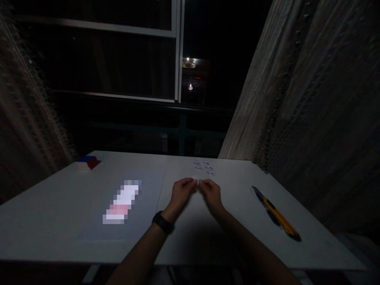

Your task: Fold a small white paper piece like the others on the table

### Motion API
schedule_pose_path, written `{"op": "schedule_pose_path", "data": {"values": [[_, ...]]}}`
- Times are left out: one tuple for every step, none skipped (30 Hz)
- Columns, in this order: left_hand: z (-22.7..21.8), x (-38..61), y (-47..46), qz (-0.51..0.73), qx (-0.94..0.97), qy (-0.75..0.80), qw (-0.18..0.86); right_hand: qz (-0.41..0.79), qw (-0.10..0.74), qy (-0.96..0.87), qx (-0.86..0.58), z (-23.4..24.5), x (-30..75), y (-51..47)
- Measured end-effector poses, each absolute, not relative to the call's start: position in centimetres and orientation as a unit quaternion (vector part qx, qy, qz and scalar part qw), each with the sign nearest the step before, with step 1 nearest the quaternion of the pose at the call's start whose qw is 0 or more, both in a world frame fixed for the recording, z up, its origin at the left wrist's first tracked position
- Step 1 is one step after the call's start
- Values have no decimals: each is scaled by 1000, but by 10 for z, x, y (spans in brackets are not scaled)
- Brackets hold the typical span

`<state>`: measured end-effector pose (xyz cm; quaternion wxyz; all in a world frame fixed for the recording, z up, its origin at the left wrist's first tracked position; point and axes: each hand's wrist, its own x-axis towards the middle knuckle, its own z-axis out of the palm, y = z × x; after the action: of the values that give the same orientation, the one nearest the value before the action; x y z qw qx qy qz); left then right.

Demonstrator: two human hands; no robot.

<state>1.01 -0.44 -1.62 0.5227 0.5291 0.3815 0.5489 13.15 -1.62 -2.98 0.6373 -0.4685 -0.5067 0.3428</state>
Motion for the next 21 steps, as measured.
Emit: {"op": "schedule_pose_path", "data": {"values": [[-16,10,-4,552,521,384,525,347,632,-510,-469,-30,132,-16],[-16,10,-4,555,510,387,531,352,626,-515,-468,-30,132,-16],[-16,10,-5,558,496,388,540,356,621,-518,-468,-31,132,-16],[-16,10,-5,562,480,389,550,359,619,-520,-466,-31,132,-17],[-15,9,-5,563,466,389,561,361,622,-518,-463,-31,133,-16],[-15,9,-6,564,454,388,571,362,629,-512,-459,-31,133,-16],[-15,9,-6,564,445,386,580,364,638,-505,-453,-31,133,-16],[-15,9,-7,563,438,383,587,365,648,-496,-448,-31,134,-16],[-14,9,-7,561,434,381,593,367,656,-487,-444,-31,134,-15],[-14,9,-7,559,432,380,597,368,661,-482,-442,-31,135,-15],[-15,9,-8,555,432,380,601,368,662,-482,-441,-31,135,-15],[-15,9,-8,551,434,381,603,366,660,-485,-441,-31,135,-14],[-16,9,-8,544,437,382,605,363,658,-489,-443,-31,135,-14],[-17,9,-7,537,442,382,608,360,655,-493,-446,-31,136,-14],[-19,9,-7,531,448,382,610,355,651,-496,-451,-31,136,-14],[-21,9,-6,523,456,382,610,350,649,-497,-458,-32,136,-13],[-23,8,-4,518,464,384,607,345,646,-497,-466,-33,137,-12],[-25,8,-2,511,474,390,602,341,642,-496,-474,-35,138,-10],[-27,7,0,506,485,399,591,336,638,-496,-483,-37,140,-7],[-28,5,3,507,490,414,576,339,627,-499,-493,-39,142,-5],[-29,3,6,512,490,432,558,341,612,-504,-505,-42,145,-2]]}}
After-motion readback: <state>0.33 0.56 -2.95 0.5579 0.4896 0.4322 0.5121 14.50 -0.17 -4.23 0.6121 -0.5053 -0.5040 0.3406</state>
